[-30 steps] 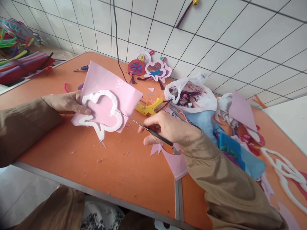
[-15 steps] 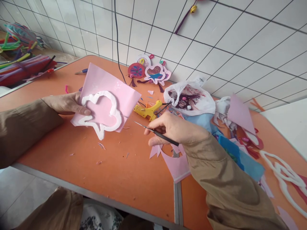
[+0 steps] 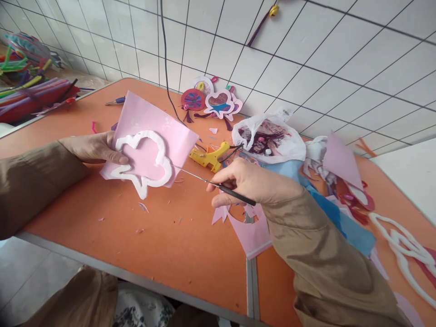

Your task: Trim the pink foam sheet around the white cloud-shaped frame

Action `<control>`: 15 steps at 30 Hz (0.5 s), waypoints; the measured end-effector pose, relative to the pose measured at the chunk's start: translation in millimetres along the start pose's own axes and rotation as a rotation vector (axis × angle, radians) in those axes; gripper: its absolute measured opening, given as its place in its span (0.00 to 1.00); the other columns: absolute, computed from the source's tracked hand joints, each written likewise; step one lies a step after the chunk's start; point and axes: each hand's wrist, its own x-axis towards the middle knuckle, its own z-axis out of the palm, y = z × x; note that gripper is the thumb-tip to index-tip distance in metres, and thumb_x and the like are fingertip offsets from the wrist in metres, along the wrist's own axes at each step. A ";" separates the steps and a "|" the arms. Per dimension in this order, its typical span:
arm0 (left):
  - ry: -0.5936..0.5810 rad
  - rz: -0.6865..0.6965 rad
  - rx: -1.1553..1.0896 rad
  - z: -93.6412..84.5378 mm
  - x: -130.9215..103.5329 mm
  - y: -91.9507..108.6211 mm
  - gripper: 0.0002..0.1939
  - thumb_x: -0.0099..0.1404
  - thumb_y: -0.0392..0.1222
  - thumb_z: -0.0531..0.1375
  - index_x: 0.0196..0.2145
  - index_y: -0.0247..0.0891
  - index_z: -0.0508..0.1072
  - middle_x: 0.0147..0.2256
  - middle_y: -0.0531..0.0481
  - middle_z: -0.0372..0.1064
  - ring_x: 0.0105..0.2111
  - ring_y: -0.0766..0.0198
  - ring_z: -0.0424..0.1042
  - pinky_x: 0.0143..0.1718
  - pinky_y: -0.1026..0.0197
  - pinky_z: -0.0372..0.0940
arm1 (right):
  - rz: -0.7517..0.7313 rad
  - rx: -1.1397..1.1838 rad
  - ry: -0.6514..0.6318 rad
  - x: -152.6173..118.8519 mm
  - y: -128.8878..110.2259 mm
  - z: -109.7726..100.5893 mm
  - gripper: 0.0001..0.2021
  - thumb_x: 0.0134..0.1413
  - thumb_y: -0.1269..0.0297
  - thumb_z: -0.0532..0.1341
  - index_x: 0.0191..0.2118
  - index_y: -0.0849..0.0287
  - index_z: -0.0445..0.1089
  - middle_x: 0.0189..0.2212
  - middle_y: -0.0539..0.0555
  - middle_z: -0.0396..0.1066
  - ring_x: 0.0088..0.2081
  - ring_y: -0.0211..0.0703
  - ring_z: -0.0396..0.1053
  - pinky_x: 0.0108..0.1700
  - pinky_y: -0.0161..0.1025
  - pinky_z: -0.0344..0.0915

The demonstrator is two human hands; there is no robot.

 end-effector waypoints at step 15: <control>0.033 0.109 -0.012 -7.2 4.8 -19.9 0.30 0.51 0.51 0.83 0.42 0.25 0.84 0.38 0.32 0.84 0.35 0.50 0.82 0.40 0.52 0.78 | 0.156 0.037 -0.096 0.7 -12.4 -3.5 0.29 0.42 0.42 0.79 0.41 0.64 0.80 0.20 0.49 0.70 0.19 0.38 0.65 0.18 0.34 0.65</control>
